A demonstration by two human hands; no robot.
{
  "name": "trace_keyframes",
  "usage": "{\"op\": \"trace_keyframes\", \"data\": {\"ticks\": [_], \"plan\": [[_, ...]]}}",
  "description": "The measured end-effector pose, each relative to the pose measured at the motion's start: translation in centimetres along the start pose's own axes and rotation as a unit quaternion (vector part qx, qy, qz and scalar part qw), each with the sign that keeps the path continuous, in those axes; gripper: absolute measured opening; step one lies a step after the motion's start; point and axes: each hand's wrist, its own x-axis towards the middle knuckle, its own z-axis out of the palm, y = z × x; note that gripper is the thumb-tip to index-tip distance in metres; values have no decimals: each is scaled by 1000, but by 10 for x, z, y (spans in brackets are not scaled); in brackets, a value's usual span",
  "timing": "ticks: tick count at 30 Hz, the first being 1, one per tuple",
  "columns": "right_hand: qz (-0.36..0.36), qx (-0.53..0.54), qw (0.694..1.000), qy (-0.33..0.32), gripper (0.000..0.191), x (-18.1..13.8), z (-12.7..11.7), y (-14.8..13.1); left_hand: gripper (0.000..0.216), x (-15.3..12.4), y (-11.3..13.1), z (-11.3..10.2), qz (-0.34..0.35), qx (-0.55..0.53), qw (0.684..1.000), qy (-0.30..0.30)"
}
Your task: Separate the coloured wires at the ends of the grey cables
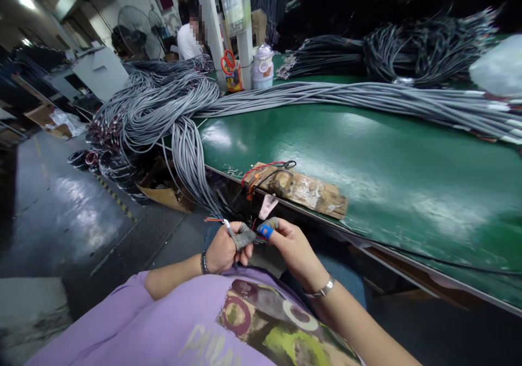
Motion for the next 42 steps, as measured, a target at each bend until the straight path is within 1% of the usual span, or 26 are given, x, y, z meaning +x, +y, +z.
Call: {"op": "trace_keyframes", "data": {"ticks": [2, 4, 7, 10, 13, 15, 18, 21, 24, 29, 32, 37, 40, 42], "plan": [[-20, -7, 1000, 4, 31, -1, 0, 3, 42, 0, 0, 0, 5, -27, 999, 19], [-16, 29, 999, 5, 33, 0, -1, 5, 41, 1, 1, -1, 0, -58, 998, 27], [19, 138, 990, 10, 43, 9, -6, 5, 40, 1, 7, -1, -15, -96, 995, 26], [62, 204, 977, -19, 48, 23, -9, 0, 39, 1, 14, 2, -28, -111, 993, 19], [76, 211, 973, -48, 45, 34, -8, -5, 40, 0, 20, 7, -39, -117, 992, 12], [67, 213, 974, -45, 43, 38, -6, -6, 41, -2, 22, 10, -45, -122, 992, 3], [65, 241, 968, -42, 41, 39, -2, -6, 44, -5, 24, 12, -47, -120, 991, -30], [92, 275, 955, -64, 42, 37, 0, -4, 46, -5, 24, 13, -44, -120, 990, -54], [108, 296, 947, -66, 41, 38, 1, -2, 44, -2, 23, 14, -47, -133, 989, -42], [95, 322, 942, -1, 38, 43, 6, 1, 44, 5, 20, 15, -76, -127, 989, -9], [95, 330, 939, 14, 38, 44, 8, 3, 45, 7, 18, 16, -82, -122, 989, -5], [74, 342, 937, -10, 44, 40, 8, 5, 45, 5, 15, 13, -71, -119, 990, -7], [85, 337, 937, -38, 49, 35, 5, 1, 45, 0, 12, 11, -59, -112, 992, -13], [95, 329, 938, -46, 48, 33, 4, -3, 46, -4, 11, 10, -47, -104, 993, -9]]}}
